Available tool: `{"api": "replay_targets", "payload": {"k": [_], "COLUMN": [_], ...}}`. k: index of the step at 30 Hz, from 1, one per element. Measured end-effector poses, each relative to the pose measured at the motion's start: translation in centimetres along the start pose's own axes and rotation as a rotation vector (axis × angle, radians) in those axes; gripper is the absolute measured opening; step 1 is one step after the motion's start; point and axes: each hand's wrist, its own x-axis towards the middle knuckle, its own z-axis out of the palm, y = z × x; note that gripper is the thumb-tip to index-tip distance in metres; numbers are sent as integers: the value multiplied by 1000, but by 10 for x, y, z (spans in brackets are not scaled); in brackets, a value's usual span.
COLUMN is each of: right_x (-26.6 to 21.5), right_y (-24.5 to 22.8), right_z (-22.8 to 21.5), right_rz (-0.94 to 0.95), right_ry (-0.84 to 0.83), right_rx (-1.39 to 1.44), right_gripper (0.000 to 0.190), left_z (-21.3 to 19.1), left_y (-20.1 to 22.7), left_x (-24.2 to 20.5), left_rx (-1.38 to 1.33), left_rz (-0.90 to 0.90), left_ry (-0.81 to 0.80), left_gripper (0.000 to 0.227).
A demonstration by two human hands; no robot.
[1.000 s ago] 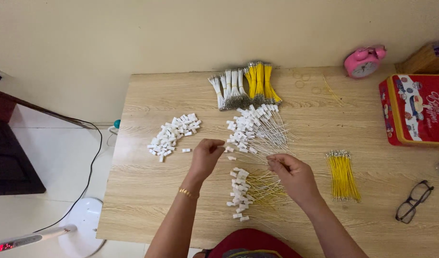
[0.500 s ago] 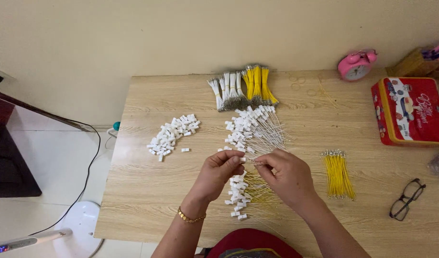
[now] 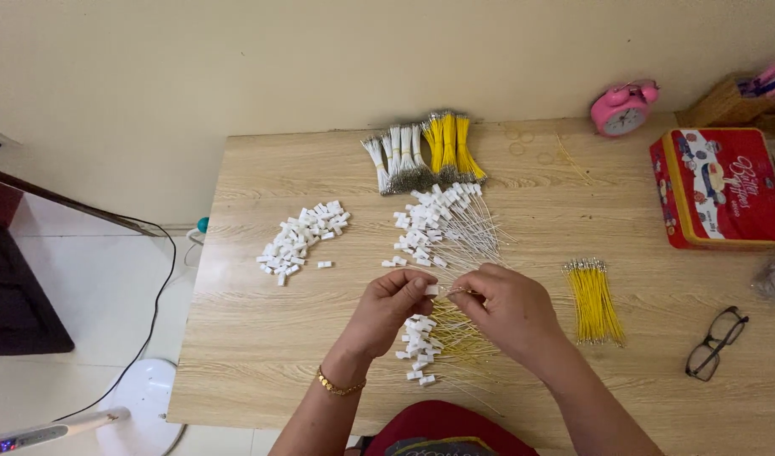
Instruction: Manually attaching small white plastic connectors to the ends of yellow and white electrical wires.
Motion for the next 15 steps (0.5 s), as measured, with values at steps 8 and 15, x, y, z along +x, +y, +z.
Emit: {"api": "replay_targets", "payload": {"k": [8,15], "right_x": [0,4], "right_y": [-12,-6], "right_z": [-16,-15], "right_rz": [13,63], "right_ry": [-84,-166], "right_rx": [-29,9], "right_gripper": [13,13], "left_z": [-3,0], "left_y": [-4,-6], "left_x": [2,2], "left_rx": [-68,-49], "left_rz": [-35,-69], "left_ry": [-22,-81], "left_gripper": [28,24]}}
